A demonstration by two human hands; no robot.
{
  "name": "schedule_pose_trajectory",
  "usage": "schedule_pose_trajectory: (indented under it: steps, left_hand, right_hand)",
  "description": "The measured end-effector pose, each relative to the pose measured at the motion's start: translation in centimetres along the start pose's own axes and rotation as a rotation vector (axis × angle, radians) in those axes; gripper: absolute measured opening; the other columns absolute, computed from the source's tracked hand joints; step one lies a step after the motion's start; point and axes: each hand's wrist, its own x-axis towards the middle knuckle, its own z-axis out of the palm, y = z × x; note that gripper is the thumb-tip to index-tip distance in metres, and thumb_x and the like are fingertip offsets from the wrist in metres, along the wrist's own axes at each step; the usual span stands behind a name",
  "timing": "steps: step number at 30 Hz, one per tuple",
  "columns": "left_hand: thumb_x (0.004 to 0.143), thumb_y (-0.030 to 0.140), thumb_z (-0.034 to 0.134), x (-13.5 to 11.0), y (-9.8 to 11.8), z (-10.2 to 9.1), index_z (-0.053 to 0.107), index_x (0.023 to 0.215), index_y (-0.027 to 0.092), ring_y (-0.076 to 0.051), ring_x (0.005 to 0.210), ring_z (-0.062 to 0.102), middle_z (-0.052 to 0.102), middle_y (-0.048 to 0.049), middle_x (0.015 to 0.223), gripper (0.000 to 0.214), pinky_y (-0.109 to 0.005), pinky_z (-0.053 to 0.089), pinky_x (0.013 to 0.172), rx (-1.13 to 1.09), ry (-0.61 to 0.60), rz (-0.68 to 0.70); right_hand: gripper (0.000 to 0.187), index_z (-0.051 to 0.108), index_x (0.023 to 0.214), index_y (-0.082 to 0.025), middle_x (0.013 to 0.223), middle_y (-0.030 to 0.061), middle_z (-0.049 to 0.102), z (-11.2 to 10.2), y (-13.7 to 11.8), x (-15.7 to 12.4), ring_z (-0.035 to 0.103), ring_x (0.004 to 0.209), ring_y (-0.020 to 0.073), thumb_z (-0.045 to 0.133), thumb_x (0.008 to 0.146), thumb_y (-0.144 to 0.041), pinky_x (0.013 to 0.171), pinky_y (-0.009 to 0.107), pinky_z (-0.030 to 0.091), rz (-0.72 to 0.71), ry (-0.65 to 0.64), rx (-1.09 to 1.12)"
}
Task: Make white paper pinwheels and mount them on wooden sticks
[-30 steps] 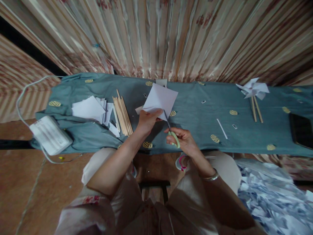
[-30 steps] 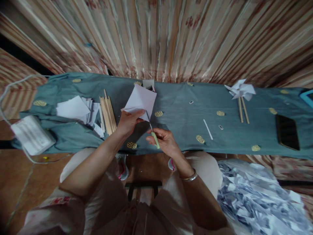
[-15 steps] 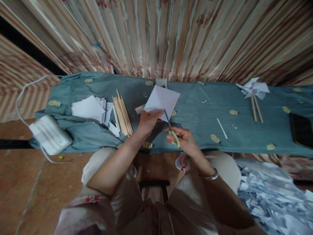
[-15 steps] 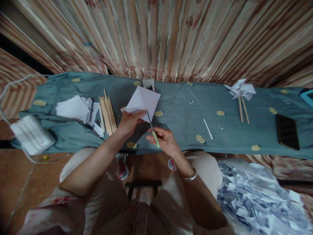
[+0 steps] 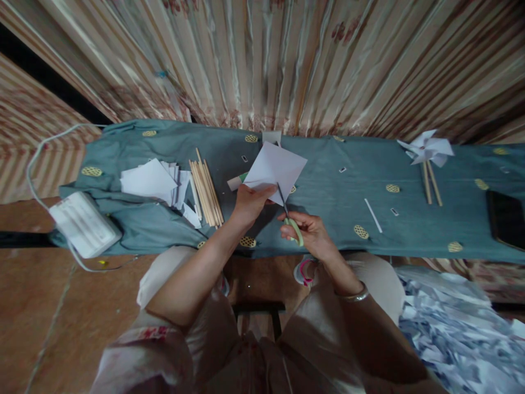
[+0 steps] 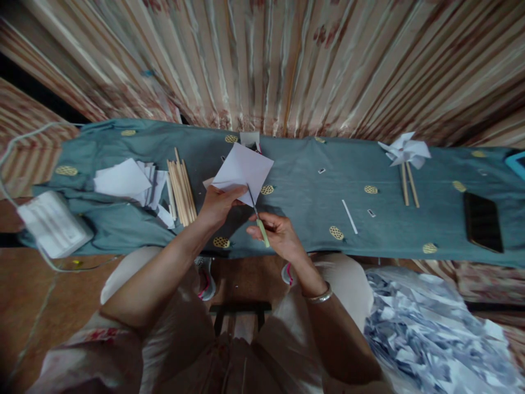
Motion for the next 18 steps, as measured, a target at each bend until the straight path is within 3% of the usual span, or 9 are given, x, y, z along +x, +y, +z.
schedule_pose_trajectory:
  steps: [18]
  left_hand:
    - [0.056,0.023,0.080,0.02,-0.28,0.07,0.065,0.061,0.016,-0.013,0.051,0.057,0.065,-0.0006,0.058,0.018,-0.024,0.048,0.049,-0.016,-0.012,-0.001]
  right_hand:
    - [0.044,0.072,0.085,-0.020,0.057,-0.0047,0.059,0.00,0.05,0.20,0.053,0.052,0.0094,0.088,0.055,-0.048,0.050,0.023,0.046,0.011,0.011,0.031]
